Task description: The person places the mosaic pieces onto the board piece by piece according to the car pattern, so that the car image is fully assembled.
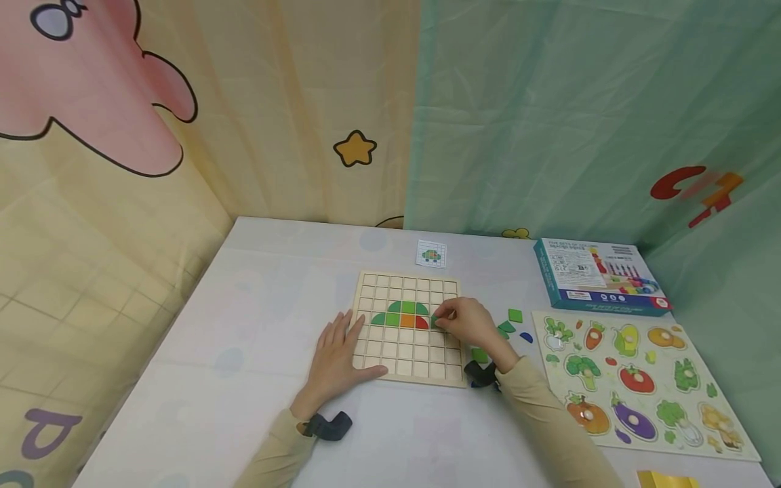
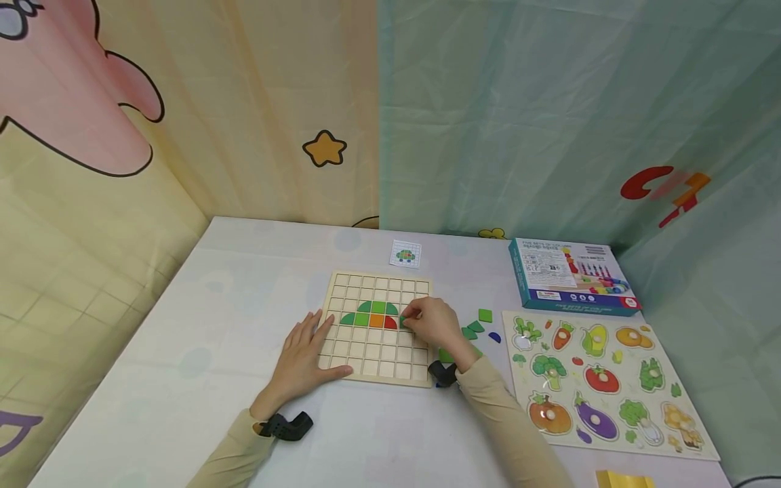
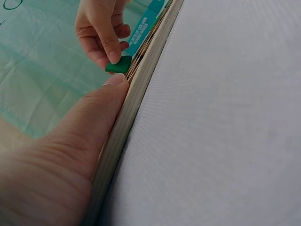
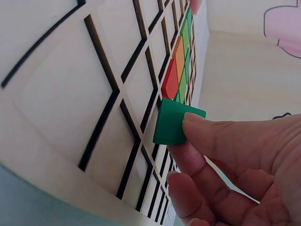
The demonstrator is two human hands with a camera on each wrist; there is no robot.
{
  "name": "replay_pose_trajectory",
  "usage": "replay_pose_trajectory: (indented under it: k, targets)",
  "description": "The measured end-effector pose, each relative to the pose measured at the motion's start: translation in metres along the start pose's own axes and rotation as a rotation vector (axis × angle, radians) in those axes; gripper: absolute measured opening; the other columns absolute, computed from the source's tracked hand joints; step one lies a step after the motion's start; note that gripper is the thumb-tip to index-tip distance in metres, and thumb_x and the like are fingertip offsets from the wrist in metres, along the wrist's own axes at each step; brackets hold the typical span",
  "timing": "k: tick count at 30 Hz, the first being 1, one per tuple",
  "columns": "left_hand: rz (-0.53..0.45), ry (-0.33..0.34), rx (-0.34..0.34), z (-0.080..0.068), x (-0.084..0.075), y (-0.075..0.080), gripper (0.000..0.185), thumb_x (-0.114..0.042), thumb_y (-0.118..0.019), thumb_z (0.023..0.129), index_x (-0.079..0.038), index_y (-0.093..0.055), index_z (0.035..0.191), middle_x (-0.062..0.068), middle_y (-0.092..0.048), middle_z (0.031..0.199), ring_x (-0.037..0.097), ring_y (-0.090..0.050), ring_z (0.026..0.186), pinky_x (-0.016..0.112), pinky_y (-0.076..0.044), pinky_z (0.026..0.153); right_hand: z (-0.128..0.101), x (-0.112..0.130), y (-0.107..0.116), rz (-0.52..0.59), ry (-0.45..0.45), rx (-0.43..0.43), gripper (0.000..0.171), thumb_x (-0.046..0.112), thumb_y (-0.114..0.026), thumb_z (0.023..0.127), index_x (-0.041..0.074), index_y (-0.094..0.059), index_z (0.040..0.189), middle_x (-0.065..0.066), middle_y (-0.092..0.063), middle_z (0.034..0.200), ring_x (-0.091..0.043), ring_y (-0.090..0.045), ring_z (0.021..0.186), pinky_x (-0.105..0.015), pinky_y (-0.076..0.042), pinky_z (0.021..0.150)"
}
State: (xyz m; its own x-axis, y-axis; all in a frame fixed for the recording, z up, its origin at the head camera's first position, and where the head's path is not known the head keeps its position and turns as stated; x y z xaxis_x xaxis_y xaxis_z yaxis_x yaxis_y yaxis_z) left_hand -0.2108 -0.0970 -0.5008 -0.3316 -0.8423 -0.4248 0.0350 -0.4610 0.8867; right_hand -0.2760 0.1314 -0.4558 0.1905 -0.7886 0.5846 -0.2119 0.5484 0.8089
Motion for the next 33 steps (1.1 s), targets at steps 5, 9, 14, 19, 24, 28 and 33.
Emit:
replay_pose_trajectory:
  k: [5,9,14,19,24,28,33]
  targets:
    - [0.002,0.004,0.007,0.0003,0.0005,-0.0009,0.109,-0.07,-0.067,0.07,-0.006,-0.028,0.149,0.018,-0.018,0.154,0.032,-0.008,0.142,0.046,-0.008,0.113,0.0003,-0.0001,-0.0018,-0.017,-0.005,0.006,0.004,0.014,-0.072,0.085,0.011,-0.073,0.087,0.004,-0.065,0.078,-0.012,-0.056,0.066,-0.03,-0.046,0.058]
    - [-0.003,0.006,0.006,0.0002,0.0004,-0.0004,0.109,-0.069,-0.067,0.069,-0.006,-0.028,0.149,0.018,-0.018,0.154,0.032,-0.008,0.142,0.047,-0.008,0.113,0.0004,-0.0007,-0.0015,-0.024,-0.011,-0.005,0.004,0.013,-0.072,0.084,0.011,-0.074,0.087,0.003,-0.066,0.079,-0.011,-0.057,0.067,-0.03,-0.047,0.059]
    - [0.0,0.011,0.01,-0.0001,0.0007,-0.0008,0.109,-0.07,-0.067,0.069,-0.007,-0.029,0.149,0.018,-0.018,0.154,0.032,-0.008,0.142,0.047,-0.008,0.113,0.0003,-0.001,0.0002,-0.05,-0.005,-0.029,0.004,0.015,-0.074,0.083,0.011,-0.073,0.082,0.004,-0.064,0.074,-0.012,-0.055,0.063,-0.029,-0.045,0.056]
    - [0.0,0.011,0.012,-0.0001,0.0007,-0.0013,0.109,-0.07,-0.067,0.069,-0.007,-0.029,0.149,0.018,-0.018,0.154,0.031,-0.008,0.142,0.047,-0.008,0.113,0.0007,-0.0012,0.0005,-0.061,-0.017,-0.035,0.006,0.016,-0.075,0.082,0.012,-0.073,0.079,0.005,-0.063,0.071,-0.011,-0.053,0.06,-0.029,-0.043,0.054]
    - [-0.002,0.011,0.011,-0.0002,0.0004,-0.0007,0.108,-0.069,-0.068,0.069,-0.006,-0.029,0.149,0.018,-0.018,0.154,0.032,-0.008,0.142,0.047,-0.008,0.113,0.0009,-0.0027,-0.0001,-0.079,-0.028,-0.037,0.008,0.018,-0.075,0.082,0.012,-0.073,0.077,0.007,-0.062,0.068,-0.011,-0.053,0.058,-0.028,-0.043,0.051]
    - [-0.003,0.012,0.012,-0.0002,-0.0002,0.0001,0.108,-0.069,-0.068,0.069,-0.006,-0.029,0.149,0.018,-0.018,0.154,0.033,-0.009,0.142,0.047,-0.009,0.113,0.0013,-0.0046,-0.0006,-0.093,-0.041,-0.038,0.009,0.019,-0.075,0.082,0.013,-0.073,0.076,0.007,-0.061,0.066,-0.011,-0.052,0.058,-0.028,-0.042,0.052]
    - [-0.008,0.01,0.012,-0.0003,-0.0011,0.0011,0.108,-0.068,-0.068,0.07,-0.006,-0.029,0.149,0.018,-0.019,0.154,0.032,-0.009,0.142,0.047,-0.009,0.113,0.0008,-0.0054,-0.0012,-0.096,-0.052,-0.034,0.012,0.02,-0.074,0.083,0.013,-0.071,0.074,0.007,-0.059,0.064,-0.011,-0.051,0.057,-0.028,-0.041,0.051]
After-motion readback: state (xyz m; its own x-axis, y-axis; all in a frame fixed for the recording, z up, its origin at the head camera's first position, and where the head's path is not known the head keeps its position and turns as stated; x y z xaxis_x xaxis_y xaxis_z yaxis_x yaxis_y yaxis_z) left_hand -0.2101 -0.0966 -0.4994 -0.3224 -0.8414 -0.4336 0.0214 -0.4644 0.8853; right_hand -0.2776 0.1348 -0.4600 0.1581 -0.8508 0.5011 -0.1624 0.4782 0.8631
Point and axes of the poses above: each hand's wrist, its own z-axis towards the middle knuckle, its own y-axis out of the back of the hand, x = y × z, the point moved 8 cm from there along z, towards the middle knuckle
